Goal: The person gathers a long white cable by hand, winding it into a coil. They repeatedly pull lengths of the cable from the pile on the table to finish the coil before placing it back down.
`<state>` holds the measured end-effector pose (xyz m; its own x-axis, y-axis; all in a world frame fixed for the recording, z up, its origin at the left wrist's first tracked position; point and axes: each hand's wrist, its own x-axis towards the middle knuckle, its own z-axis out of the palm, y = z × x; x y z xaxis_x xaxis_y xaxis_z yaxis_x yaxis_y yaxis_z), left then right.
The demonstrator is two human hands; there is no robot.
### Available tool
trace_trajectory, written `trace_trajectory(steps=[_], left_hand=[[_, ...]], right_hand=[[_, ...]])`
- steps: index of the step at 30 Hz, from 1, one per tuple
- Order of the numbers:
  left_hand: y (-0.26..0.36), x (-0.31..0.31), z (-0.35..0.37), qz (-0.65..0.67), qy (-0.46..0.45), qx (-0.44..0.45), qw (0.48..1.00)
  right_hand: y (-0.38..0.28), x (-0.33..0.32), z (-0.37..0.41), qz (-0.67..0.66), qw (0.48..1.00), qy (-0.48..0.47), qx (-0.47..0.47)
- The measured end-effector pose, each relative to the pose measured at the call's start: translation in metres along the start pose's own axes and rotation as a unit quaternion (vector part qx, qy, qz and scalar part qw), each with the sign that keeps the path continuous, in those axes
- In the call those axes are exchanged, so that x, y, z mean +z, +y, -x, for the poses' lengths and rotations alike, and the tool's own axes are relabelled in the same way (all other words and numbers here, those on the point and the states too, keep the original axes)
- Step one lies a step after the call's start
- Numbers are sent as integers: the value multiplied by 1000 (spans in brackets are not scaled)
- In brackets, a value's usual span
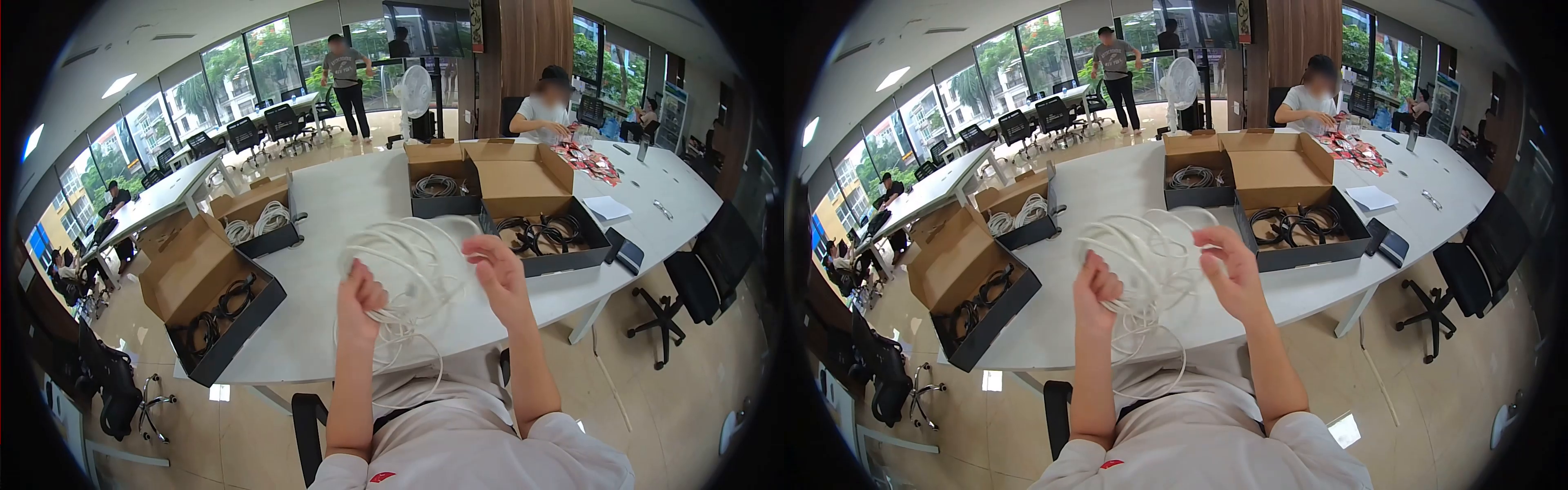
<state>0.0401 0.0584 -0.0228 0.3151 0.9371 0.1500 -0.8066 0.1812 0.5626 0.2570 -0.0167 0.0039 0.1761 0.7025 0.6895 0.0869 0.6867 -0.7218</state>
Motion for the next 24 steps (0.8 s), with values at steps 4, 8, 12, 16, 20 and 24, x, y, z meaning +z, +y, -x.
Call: trace_trajectory(steps=[4,8,12,16,20,24], left_hand=[[11,-19,-12,124,19,28,992],[5,-32,-16,247,-24,-11,969],[-1,-34,-18,234,-66,-28,970],[8,-32,-15,185,32,-4,982],[47,-62,-5,121,138,94,979],[93,-69,13,286,88,164,940]], right_hand=[[19,-2,20,223,969,101,17],[57,15,35,191,976,42,92],[78,46,39,113,980,-57,155],[93,33,17,-24,960,-48,274],[105,-33,-7,-176,938,163,250],[111,-92,-18,-213,890,305,266]])
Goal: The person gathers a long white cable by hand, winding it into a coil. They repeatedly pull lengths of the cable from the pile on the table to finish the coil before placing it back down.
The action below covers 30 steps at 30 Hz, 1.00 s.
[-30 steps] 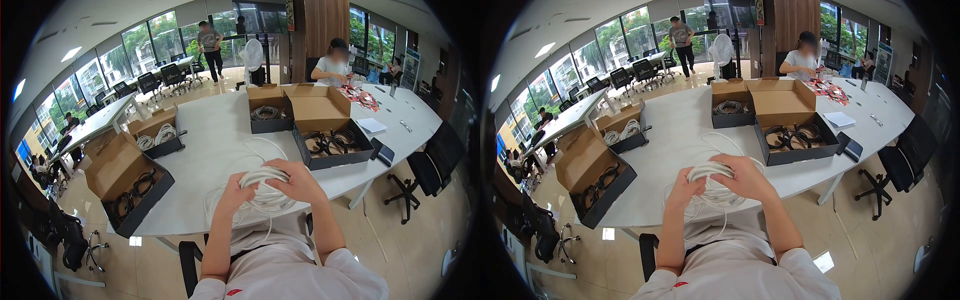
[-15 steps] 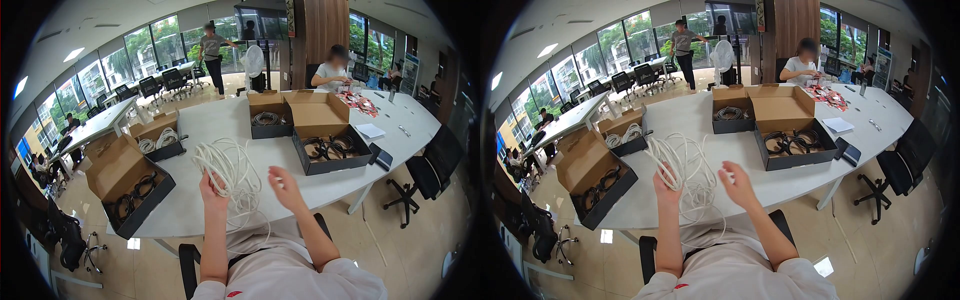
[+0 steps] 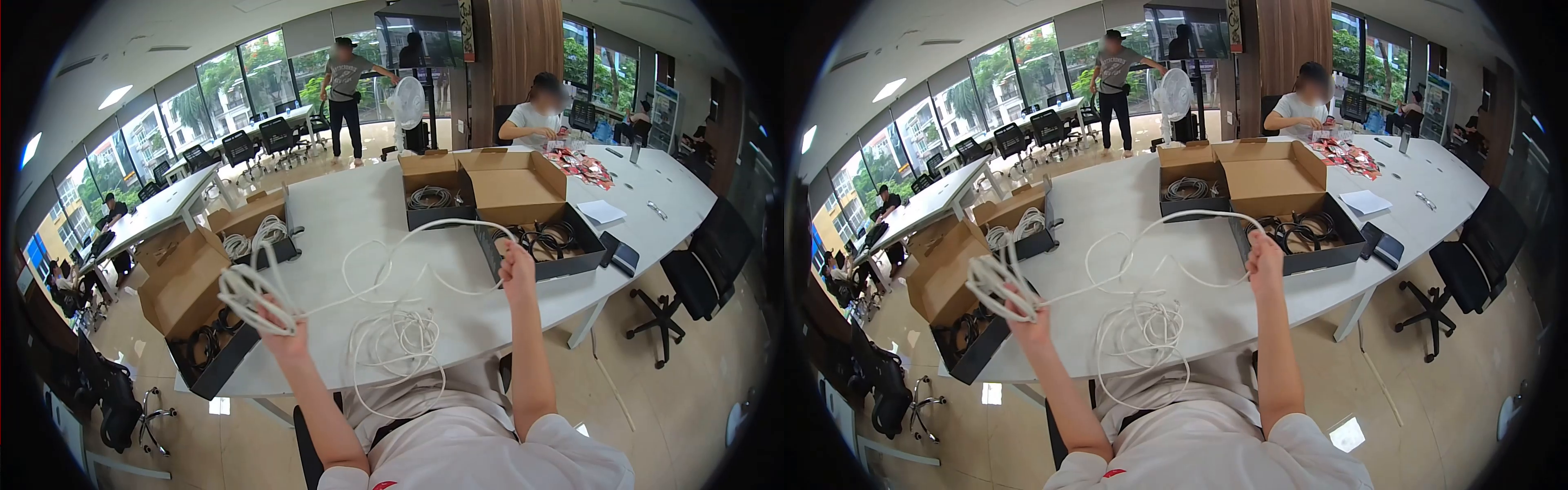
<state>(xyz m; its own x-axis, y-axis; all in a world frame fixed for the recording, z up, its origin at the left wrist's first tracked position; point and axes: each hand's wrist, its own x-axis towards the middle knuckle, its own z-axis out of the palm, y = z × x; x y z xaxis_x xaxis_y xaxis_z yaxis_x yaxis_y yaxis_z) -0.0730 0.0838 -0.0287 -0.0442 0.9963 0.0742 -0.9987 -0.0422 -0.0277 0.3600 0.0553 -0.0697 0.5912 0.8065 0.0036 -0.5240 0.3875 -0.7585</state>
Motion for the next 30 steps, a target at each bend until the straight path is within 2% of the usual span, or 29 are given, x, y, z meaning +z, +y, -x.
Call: trace_trajectory(steps=[1,3,4,5,6,8,9,11,12,14,15,16,19,21,22,24,26,29,30], left_hand=[[19,-12,-6,57,-86,-47,994],[48,-31,-17,66,-179,-39,981],[59,-34,-19,71,-152,3,986],[66,-32,-15,34,-168,25,985],[46,19,4,101,72,151,981],[85,-31,-16,76,-134,77,985],[82,-28,-14,77,-104,93,987],[67,-15,-1,79,-41,124,988],[58,-9,3,84,-37,111,990],[35,8,9,96,-32,89,991],[22,18,13,72,33,136,988],[12,25,16,44,48,138,988],[9,13,10,85,-13,59,995],[7,7,6,134,-51,-5,990],[2,14,9,113,-10,27,993],[-8,27,14,67,71,92,991],[-7,22,13,59,43,74,995],[-4,9,7,70,-13,43,997],[-2,7,6,78,-34,31,996]], right_hand=[[-7,-7,-6,-32,999,26,2],[-18,-27,-23,-92,994,59,0],[-19,-40,-36,-121,990,66,-5],[-22,-49,-46,-152,986,72,-9],[-27,-53,-50,-162,982,93,-33],[-32,-60,-59,-182,970,135,-83],[-38,-50,-51,-163,963,185,-112],[-28,-24,-33,-94,962,183,-177],[-25,-19,-28,-59,960,180,-208],[-1,-21,-39,45,973,131,-182],[6,-16,-36,97,969,101,-204],[12,-9,-30,147,961,69,-225],[12,9,-6,247,939,-37,-236],[9,14,3,285,937,-88,-180],[5,19,11,304,934,-112,-152],[-1,29,26,376,899,-130,-183],[1,36,34,414,878,-148,-188],[14,49,51,405,862,-168,-255],[18,58,62,392,862,-200,-251]])
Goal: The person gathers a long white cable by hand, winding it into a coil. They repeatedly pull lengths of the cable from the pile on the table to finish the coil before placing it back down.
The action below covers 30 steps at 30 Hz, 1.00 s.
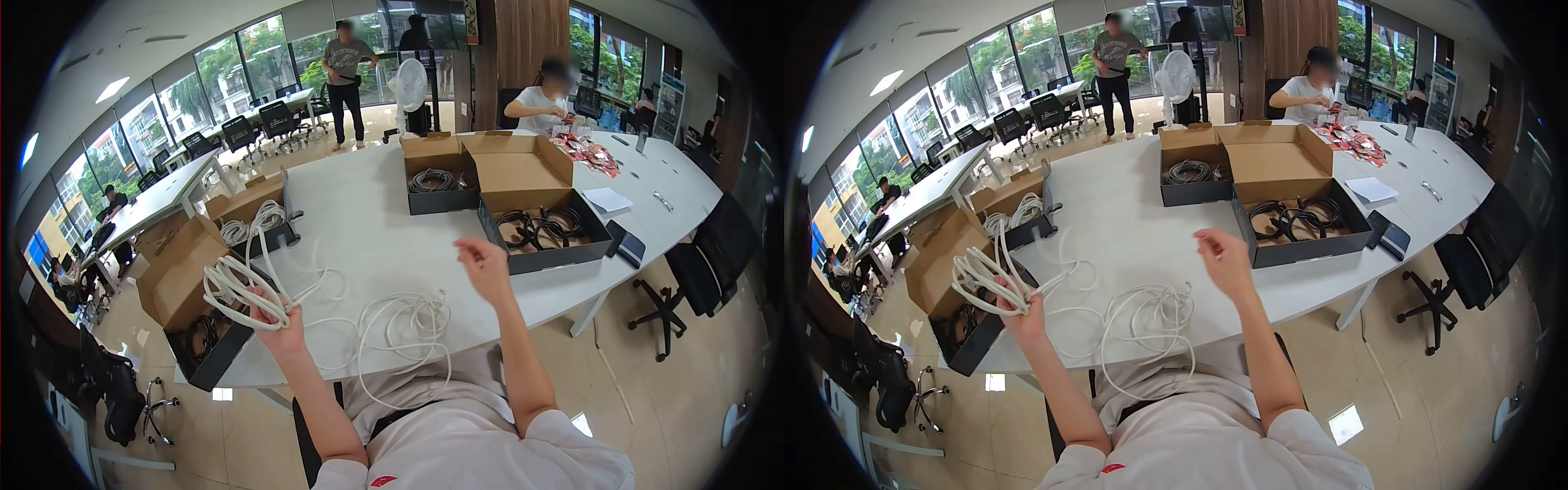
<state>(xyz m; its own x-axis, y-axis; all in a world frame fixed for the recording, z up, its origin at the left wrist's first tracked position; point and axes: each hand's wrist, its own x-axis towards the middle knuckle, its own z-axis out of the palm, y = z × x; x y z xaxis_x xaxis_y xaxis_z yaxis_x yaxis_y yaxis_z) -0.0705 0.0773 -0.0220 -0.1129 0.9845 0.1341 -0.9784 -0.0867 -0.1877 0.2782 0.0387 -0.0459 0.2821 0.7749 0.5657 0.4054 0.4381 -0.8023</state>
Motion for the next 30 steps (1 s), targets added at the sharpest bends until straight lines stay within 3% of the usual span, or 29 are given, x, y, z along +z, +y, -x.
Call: trace_trajectory(steps=[4,5,7,9,10,13,16,20,21,22,23,26,27,30], left_hand=[[-16,17,10,4,63,-5,998],[-18,17,11,5,61,-25,998],[-19,12,11,41,23,-77,996],[-20,11,12,65,0,-119,991],[-20,13,11,40,24,-89,995],[-2,16,-2,-57,66,4,996],[61,13,-29,-94,15,57,994],[124,65,-40,-228,-8,155,961],[148,71,-45,-265,-103,98,954],[126,103,-35,-321,9,220,921],[165,100,-53,-316,-27,196,928],[159,126,-52,-379,36,251,890],[173,124,-57,-335,-56,170,925],[194,127,-81,-325,-64,211,919]], right_hand=[[-46,50,29,-18,982,-188,-7],[-47,68,38,-21,976,-211,-56],[-45,107,58,39,963,-141,-229],[-37,138,69,36,964,-221,-146],[-32,147,70,33,959,-260,-105],[-20,156,60,41,968,-247,-29],[-1,135,25,100,989,-80,-74],[51,70,-48,99,986,114,-67],[70,53,-63,109,979,160,-68],[83,36,-73,133,976,165,-47],[92,21,-79,156,973,170,-28],[90,-4,-91,-53,977,12,205],[81,-5,-91,-96,964,-44,246],[62,-13,-91,-220,909,-192,297]])
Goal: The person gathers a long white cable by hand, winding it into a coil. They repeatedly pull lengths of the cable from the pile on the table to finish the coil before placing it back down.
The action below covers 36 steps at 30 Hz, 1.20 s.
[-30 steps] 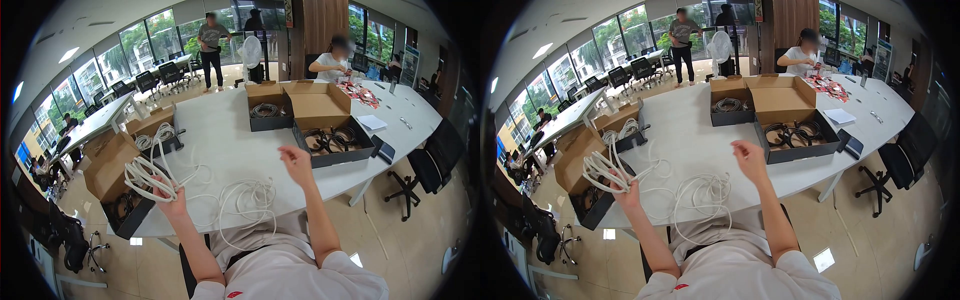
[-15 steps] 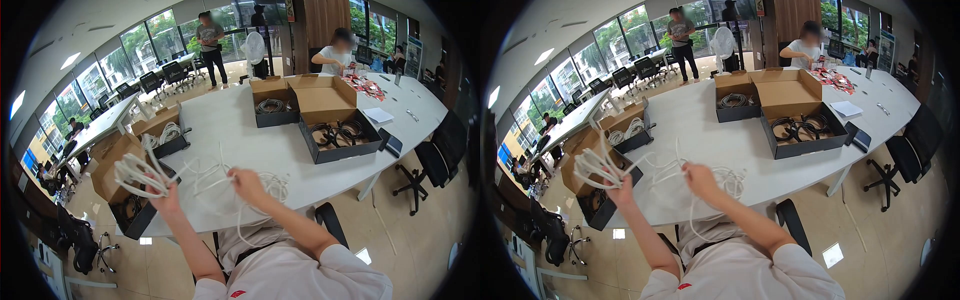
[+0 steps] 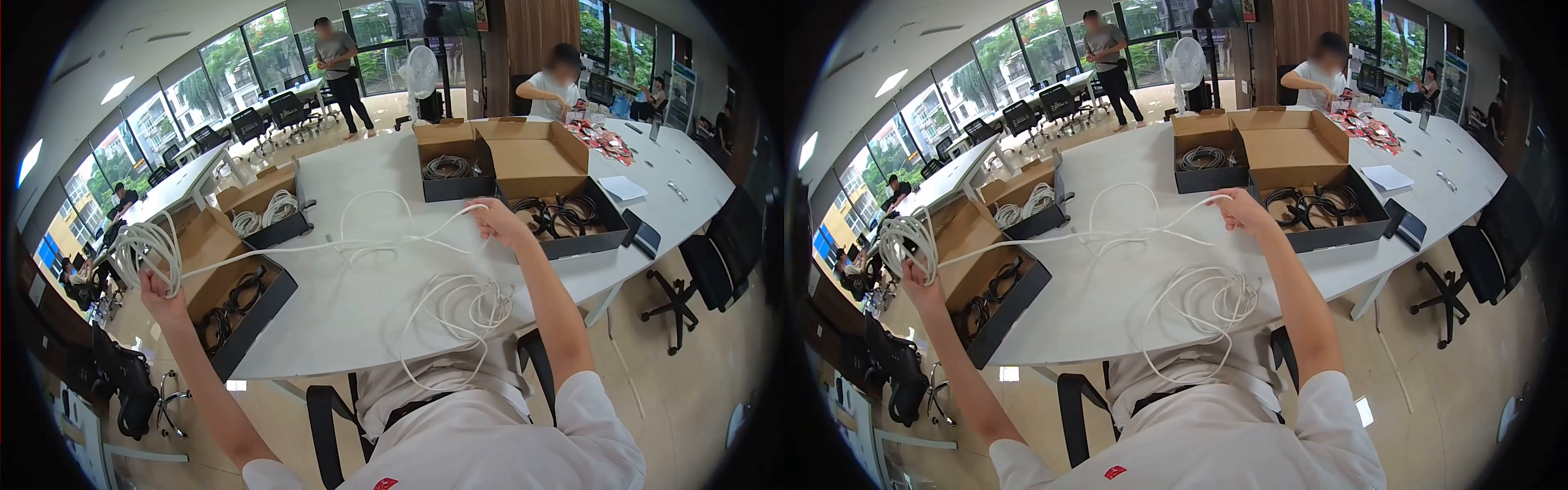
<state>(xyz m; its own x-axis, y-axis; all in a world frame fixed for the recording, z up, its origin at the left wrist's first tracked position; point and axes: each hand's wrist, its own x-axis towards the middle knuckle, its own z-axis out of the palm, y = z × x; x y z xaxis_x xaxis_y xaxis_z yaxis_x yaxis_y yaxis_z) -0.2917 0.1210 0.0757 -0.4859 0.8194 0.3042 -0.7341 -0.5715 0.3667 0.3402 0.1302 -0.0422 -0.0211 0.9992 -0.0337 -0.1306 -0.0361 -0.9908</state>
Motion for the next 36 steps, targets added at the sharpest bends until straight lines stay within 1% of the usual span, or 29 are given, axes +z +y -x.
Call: trace_trajectory(steps=[3,4,6,7,8,9,10,13,16,17,19,20,22,23,26,27,29,30,32,34,35,36], left_hand=[[7,-16,-21,-15,25,19,999],[7,-23,-27,-21,36,24,999],[7,-36,-29,-29,17,1,999],[8,-40,-29,-33,9,-11,999],[8,-44,-29,-31,18,-13,999],[5,-38,-21,-29,27,-15,999],[1,-32,-12,-27,36,-18,999],[-8,-13,6,-42,94,-8,995],[-14,-14,11,-29,98,-19,995],[-17,-15,12,-21,75,-32,996],[-27,-14,17,-7,26,-59,998],[-32,-12,19,-14,22,-64,998],[-46,2,28,-19,12,-77,997],[-51,8,32,-18,7,-84,996],[-69,29,49,-1,3,-115,993],[-75,34,54,14,-7,-133,991],[-86,39,61,45,-41,-169,984],[-91,40,65,60,-65,-188,978],[-104,48,74,39,-49,-192,979],[-115,53,81,28,-48,-203,978],[-120,51,82,45,-59,-224,972],[-125,52,84,50,-64,-235,969]], right_hand=[[-16,2,4,2,996,-25,-85],[-21,4,7,13,990,12,-138],[-30,8,10,35,966,86,-242],[-30,2,2,178,908,144,-350],[-31,-1,2,274,854,164,-411],[-41,2,11,366,785,181,-466],[-47,4,17,453,703,195,-513],[-43,-7,18,497,738,130,-438],[-38,-10,27,533,763,47,-362],[-37,-16,28,557,794,-19,-242],[-37,-10,38,549,810,-156,-133],[-37,-8,42,539,809,-222,-75],[-31,-4,39,538,796,-277,-24],[-30,-1,38,536,788,-303,2],[-48,36,53,519,810,-234,140],[-44,42,52,580,781,-216,79],[-27,51,47,686,705,-176,-44],[-14,57,43,677,706,-166,-128],[9,71,36,643,694,-144,-290],[16,104,35,542,745,-126,-368],[19,121,35,488,765,-116,-404],[20,135,36,474,777,-125,-394]])
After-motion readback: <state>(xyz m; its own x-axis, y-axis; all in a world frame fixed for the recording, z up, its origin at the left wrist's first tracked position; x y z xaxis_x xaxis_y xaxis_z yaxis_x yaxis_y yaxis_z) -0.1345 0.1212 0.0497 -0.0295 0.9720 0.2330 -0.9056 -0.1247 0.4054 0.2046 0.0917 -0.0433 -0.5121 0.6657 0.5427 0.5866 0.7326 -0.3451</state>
